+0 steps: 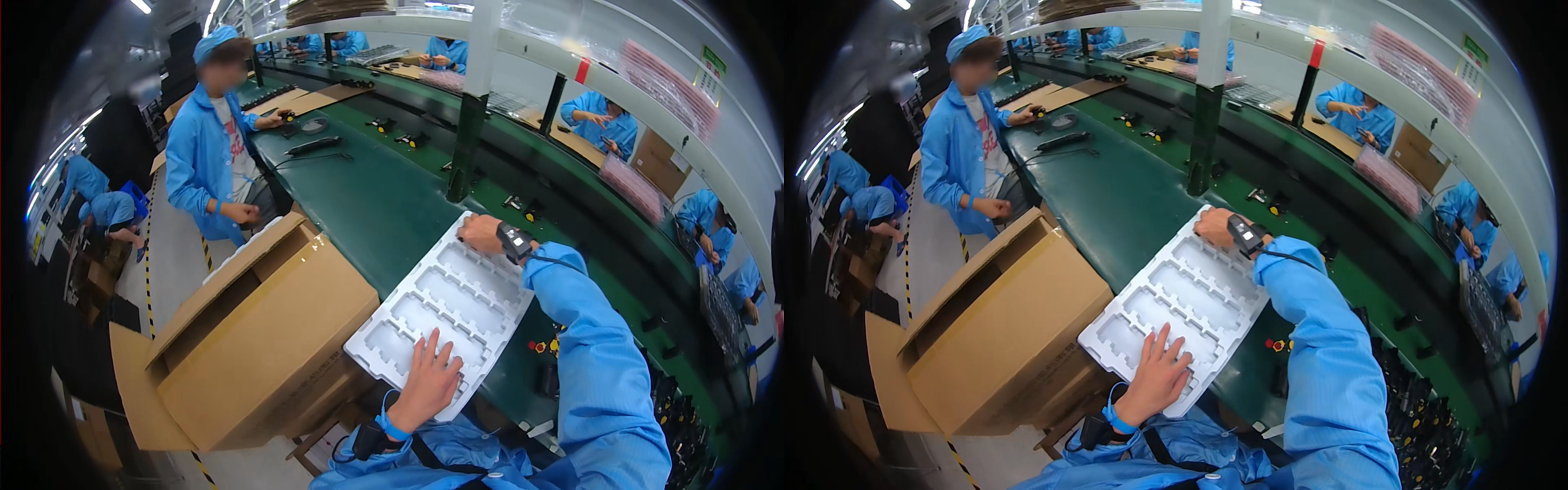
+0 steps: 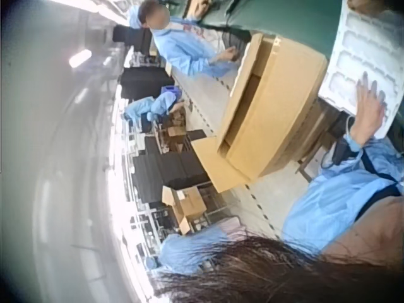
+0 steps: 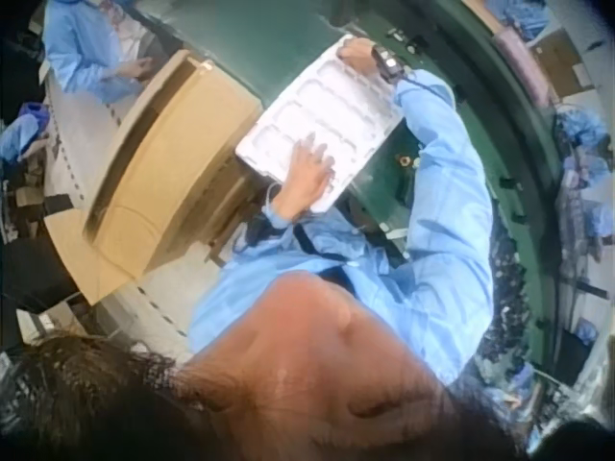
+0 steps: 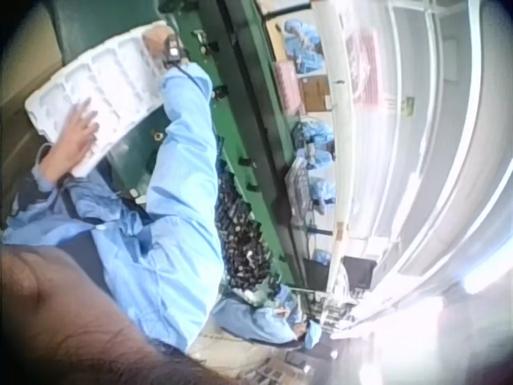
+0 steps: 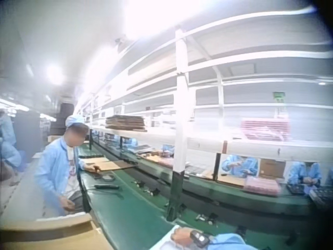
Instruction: Assembling small yellow and red plastic components onto black plastic housings on a production line.
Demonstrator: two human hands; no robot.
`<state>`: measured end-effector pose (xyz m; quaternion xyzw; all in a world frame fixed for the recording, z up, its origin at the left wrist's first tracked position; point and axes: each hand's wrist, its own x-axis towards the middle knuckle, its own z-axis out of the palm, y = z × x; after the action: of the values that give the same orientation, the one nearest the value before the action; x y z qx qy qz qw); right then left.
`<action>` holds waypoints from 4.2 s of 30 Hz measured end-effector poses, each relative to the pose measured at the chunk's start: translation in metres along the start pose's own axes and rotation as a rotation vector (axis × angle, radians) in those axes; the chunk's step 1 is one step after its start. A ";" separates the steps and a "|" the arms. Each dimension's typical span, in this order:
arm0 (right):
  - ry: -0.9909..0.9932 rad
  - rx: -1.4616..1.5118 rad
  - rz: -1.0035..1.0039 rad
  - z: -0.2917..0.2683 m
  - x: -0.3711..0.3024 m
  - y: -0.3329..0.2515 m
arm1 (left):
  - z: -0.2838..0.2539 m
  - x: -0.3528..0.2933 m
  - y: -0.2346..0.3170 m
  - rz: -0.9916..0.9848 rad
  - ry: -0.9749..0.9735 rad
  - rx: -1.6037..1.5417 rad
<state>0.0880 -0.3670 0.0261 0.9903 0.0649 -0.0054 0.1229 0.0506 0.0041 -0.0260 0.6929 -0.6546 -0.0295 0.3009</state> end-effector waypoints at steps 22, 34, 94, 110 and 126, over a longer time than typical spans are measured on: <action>0.492 -0.207 -0.194 -0.188 -0.261 -0.270 | -0.025 0.021 0.113 -0.464 -0.466 -1.914; 0.486 -0.150 0.251 -0.173 -0.358 -0.355 | 0.015 0.014 0.188 -0.404 -0.830 -1.752; 0.480 0.493 0.805 -0.113 -0.283 -0.062 | 0.041 -0.028 0.090 -0.168 -0.683 -0.909; 0.424 0.227 0.787 -0.011 -0.131 0.087 | 0.044 -0.061 0.053 -0.189 -0.678 -1.004; 0.852 1.076 1.360 -0.137 -0.368 -0.526 | 0.054 -0.042 0.185 0.108 -1.203 -1.483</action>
<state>-0.3462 0.1256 0.0407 0.6588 -0.4945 0.3977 -0.4040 -0.1433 0.0295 -0.0009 0.1635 -0.5452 -0.7740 0.2775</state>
